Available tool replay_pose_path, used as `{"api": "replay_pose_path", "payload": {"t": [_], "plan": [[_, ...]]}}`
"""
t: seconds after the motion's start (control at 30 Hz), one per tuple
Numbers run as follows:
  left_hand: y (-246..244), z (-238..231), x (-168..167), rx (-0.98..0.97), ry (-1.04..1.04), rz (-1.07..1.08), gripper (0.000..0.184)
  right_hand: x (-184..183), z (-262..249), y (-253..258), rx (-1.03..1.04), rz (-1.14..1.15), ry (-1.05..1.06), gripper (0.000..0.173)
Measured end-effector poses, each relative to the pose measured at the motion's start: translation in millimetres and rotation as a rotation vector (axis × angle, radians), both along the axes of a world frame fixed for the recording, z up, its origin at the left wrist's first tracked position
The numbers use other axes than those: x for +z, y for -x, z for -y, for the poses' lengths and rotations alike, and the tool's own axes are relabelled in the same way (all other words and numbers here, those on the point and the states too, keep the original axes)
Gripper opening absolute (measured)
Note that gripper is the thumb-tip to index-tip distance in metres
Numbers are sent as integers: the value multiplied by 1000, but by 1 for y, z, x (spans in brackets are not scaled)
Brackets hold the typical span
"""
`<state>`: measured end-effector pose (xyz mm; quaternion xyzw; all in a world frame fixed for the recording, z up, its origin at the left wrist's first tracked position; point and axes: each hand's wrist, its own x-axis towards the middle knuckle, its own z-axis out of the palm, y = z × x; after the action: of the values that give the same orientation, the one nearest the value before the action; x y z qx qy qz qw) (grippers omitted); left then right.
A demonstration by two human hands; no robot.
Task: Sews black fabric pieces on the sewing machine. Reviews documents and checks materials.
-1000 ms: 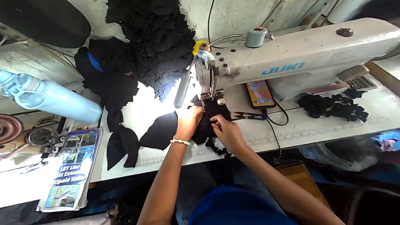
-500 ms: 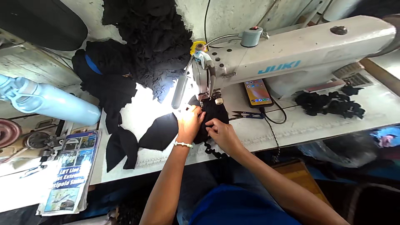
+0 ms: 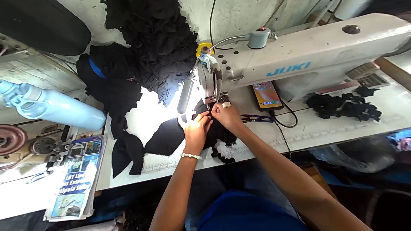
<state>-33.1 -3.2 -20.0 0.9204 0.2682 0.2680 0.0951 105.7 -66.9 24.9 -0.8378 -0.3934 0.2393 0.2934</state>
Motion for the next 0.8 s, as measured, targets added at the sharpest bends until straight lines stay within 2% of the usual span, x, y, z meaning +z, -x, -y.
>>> {"api": "replay_pose_path", "payload": {"t": [0.07, 0.17, 0.27, 0.37, 0.63, 0.73, 0.8], "plan": [[1, 1, -1, -7, 11, -1, 14, -2, 4, -3, -42, 11, -36, 18], [0, -1, -1, -16, 12, 8, 13, -14, 13, -9, -41, 174, -284, 14], [0, -1, -2, -17, 19, 15, 12, -35, 20, -10, 197, 308, -517, 14], [1, 1, -3, -1, 6, 14, 11, -46, 21, -11, 326, 374, -498, 18], [-1, 6, -1, 27, -36, 10, 14, -49, 20, -10, 329, 505, -476, 17], [-1, 6, -1, 39, -42, 11, 13, -51, 20, -11, 308, 460, -482, 16], [0, 2, 0, 38, -22, 7, 13, -50, 18, -14, 262, 347, -480, 13]]}}
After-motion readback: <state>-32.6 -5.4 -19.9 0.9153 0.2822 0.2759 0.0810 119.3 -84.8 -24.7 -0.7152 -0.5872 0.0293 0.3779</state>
